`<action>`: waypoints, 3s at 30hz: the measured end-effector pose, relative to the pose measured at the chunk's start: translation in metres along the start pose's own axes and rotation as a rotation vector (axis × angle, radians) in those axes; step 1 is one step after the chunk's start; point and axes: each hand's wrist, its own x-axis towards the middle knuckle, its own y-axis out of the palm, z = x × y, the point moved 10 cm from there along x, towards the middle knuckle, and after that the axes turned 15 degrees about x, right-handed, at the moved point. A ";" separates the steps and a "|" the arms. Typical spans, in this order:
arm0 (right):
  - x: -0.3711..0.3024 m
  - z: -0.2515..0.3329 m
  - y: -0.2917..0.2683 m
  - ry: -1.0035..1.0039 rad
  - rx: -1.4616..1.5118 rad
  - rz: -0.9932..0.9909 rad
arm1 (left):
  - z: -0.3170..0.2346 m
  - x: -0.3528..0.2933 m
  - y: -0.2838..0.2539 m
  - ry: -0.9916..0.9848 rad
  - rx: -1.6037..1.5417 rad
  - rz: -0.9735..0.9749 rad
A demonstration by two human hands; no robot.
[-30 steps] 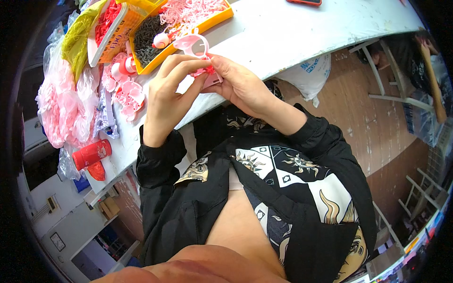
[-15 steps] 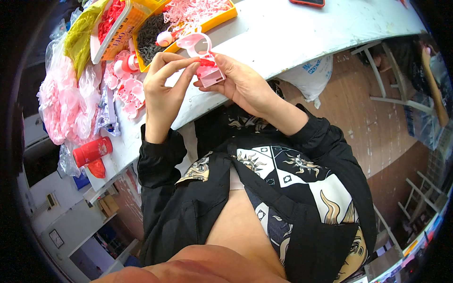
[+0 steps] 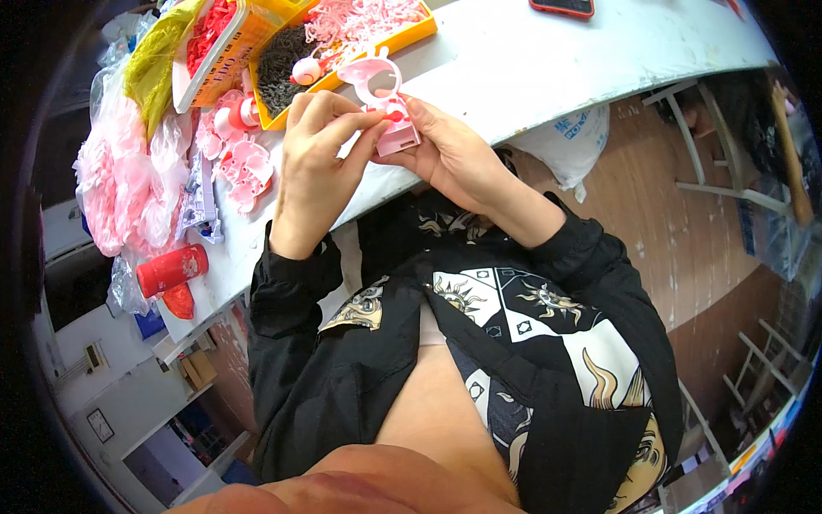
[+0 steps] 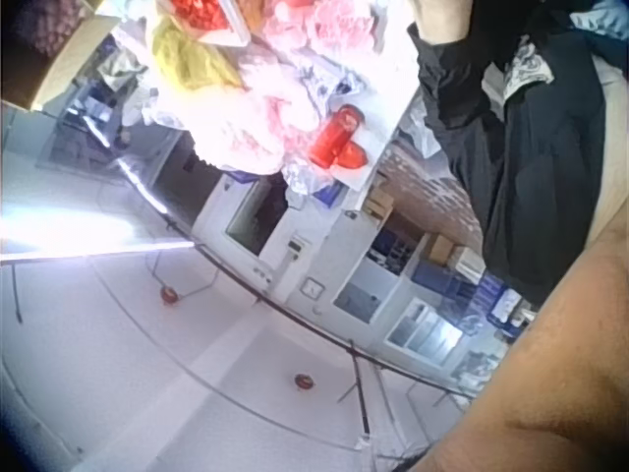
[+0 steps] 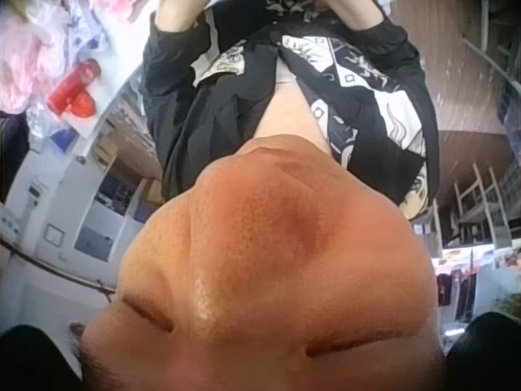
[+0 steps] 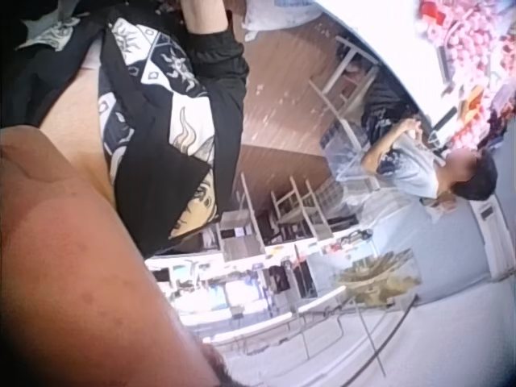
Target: The person sorts and assembles small plastic toy parts by hand, taking them from plastic trays and plastic bags to create finished toys.
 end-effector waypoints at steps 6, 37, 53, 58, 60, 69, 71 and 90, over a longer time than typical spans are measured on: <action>-0.003 0.004 -0.004 -0.017 0.003 -0.020 | 0.060 0.009 -0.021 -0.203 -0.146 -0.080; -0.010 -0.017 -0.001 0.069 -0.144 0.107 | 0.025 0.010 -0.031 0.020 -0.098 0.174; -0.010 -0.016 -0.004 0.097 -0.122 0.104 | 0.033 0.020 0.001 0.139 -0.250 0.315; -0.009 -0.015 -0.006 0.100 -0.085 0.091 | 0.030 0.022 0.004 0.154 -0.285 0.333; -0.009 -0.015 -0.005 0.098 -0.078 0.098 | 0.025 0.021 0.004 0.189 -0.265 0.324; -0.007 -0.016 -0.014 0.124 0.035 0.099 | 0.017 -0.005 0.007 0.111 0.107 0.059; -0.008 -0.015 -0.015 0.117 0.043 0.053 | 0.018 -0.008 0.006 0.057 0.064 0.036; -0.007 -0.014 -0.005 0.121 0.026 0.062 | 0.003 -0.016 0.008 -0.115 -0.225 0.002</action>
